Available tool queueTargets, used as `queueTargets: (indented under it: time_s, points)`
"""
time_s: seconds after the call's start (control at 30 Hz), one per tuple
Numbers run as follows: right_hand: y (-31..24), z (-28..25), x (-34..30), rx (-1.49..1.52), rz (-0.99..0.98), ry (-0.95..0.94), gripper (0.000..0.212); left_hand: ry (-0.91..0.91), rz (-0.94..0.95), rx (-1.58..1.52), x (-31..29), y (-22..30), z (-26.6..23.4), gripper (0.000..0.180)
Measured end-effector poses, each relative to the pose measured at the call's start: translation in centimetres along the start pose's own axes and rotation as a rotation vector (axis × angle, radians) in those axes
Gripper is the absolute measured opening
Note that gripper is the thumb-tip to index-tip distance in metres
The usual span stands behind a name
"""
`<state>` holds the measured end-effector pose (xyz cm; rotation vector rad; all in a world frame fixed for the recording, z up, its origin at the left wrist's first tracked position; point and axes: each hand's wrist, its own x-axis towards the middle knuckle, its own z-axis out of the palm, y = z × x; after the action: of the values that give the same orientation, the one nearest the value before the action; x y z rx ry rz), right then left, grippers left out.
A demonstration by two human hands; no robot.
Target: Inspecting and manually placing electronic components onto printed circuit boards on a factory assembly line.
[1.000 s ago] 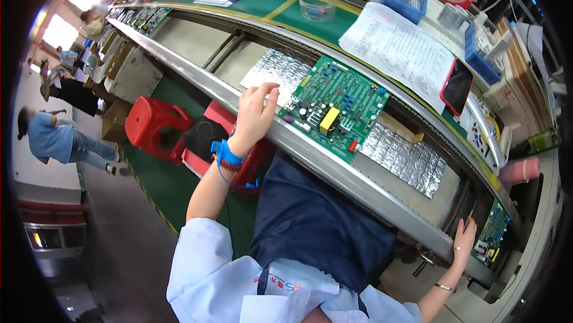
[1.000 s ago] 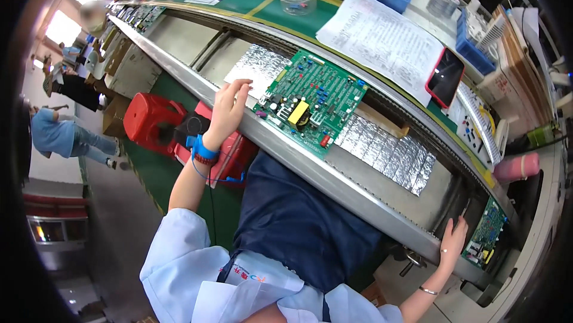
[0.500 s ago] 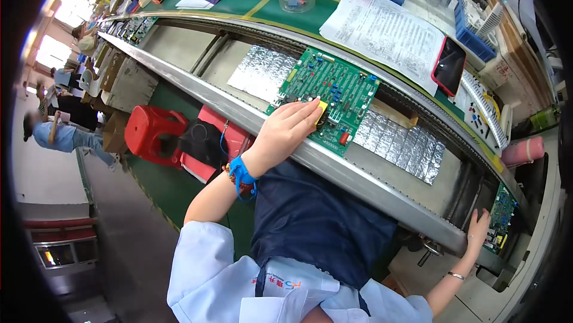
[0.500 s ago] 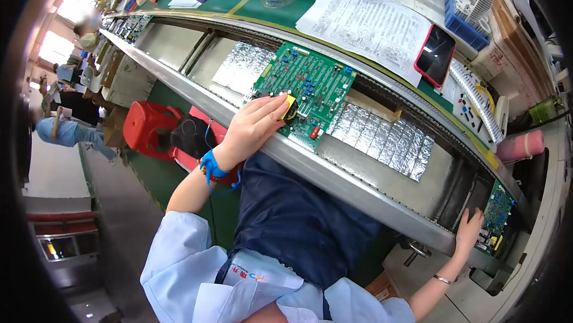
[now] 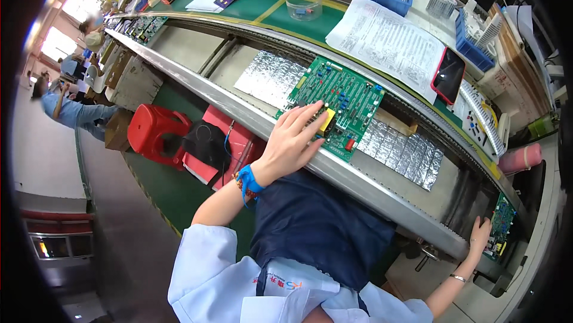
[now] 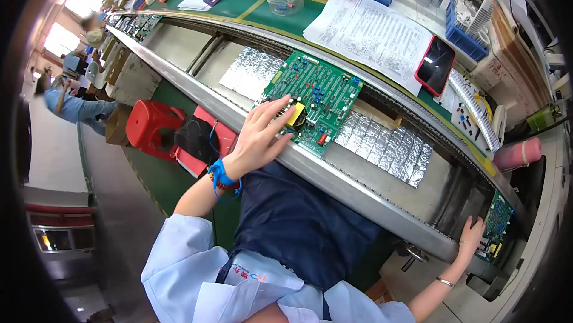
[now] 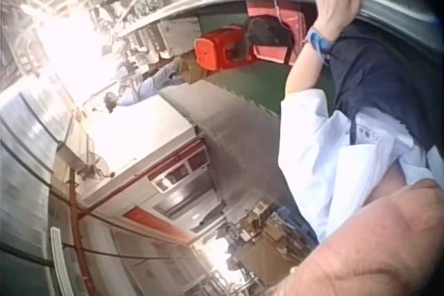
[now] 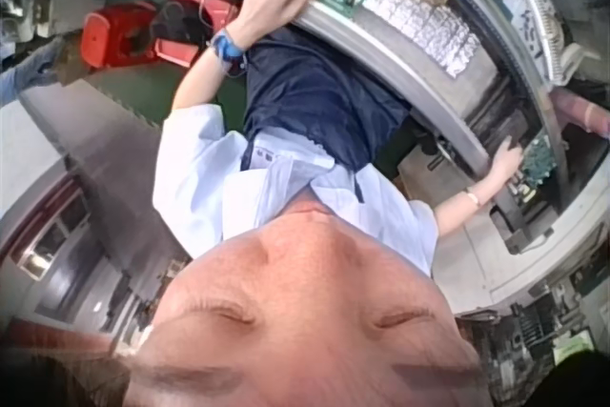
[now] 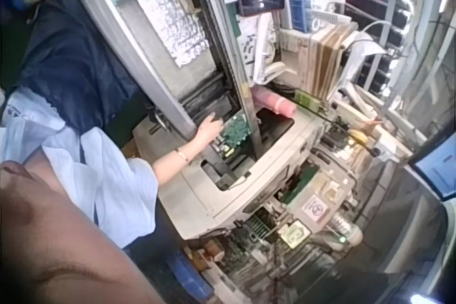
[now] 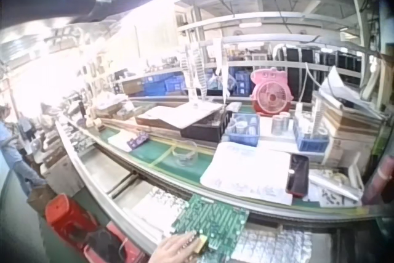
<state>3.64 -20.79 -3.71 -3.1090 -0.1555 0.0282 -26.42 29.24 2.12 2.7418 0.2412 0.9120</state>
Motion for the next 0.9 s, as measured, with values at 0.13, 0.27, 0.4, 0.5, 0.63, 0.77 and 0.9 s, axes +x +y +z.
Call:
queueTargets:
  time_s: [0.13,0.27,0.4,0.5,0.63,0.77,0.9]
  points:
    - [2.4,0.9,1.1,-0.004,-0.016,0.001,0.047,0.268,-0.067,-0.024,-2.4,-0.1,-0.2,0.033]
    - [5.3,1.8,3.1,-0.095,-0.008,0.036,0.049,0.316,-0.103,-0.043,-4.0,-0.5,0.0,0.028]
    - [6.9,1.5,4.3,-0.285,0.124,-0.023,0.049,0.340,-0.120,-0.032,-5.0,-0.8,0.3,0.027]
    - [6.9,0.4,4.5,-0.394,0.224,-0.074,0.048,0.332,-0.136,-0.016,-5.4,-0.4,0.3,0.027]
    - [8.8,-0.8,5.1,-0.508,0.336,-0.138,0.054,0.256,-0.097,-0.012,-5.6,0.0,1.3,0.028]
    - [10.4,-1.3,6.1,-0.502,0.417,-0.198,0.059,0.239,-0.088,0.054,-5.4,0.6,1.4,0.030]
    - [15.5,0.9,8.8,-0.494,0.424,-0.217,0.061,0.214,-0.083,0.054,-5.0,0.8,1.7,0.029]
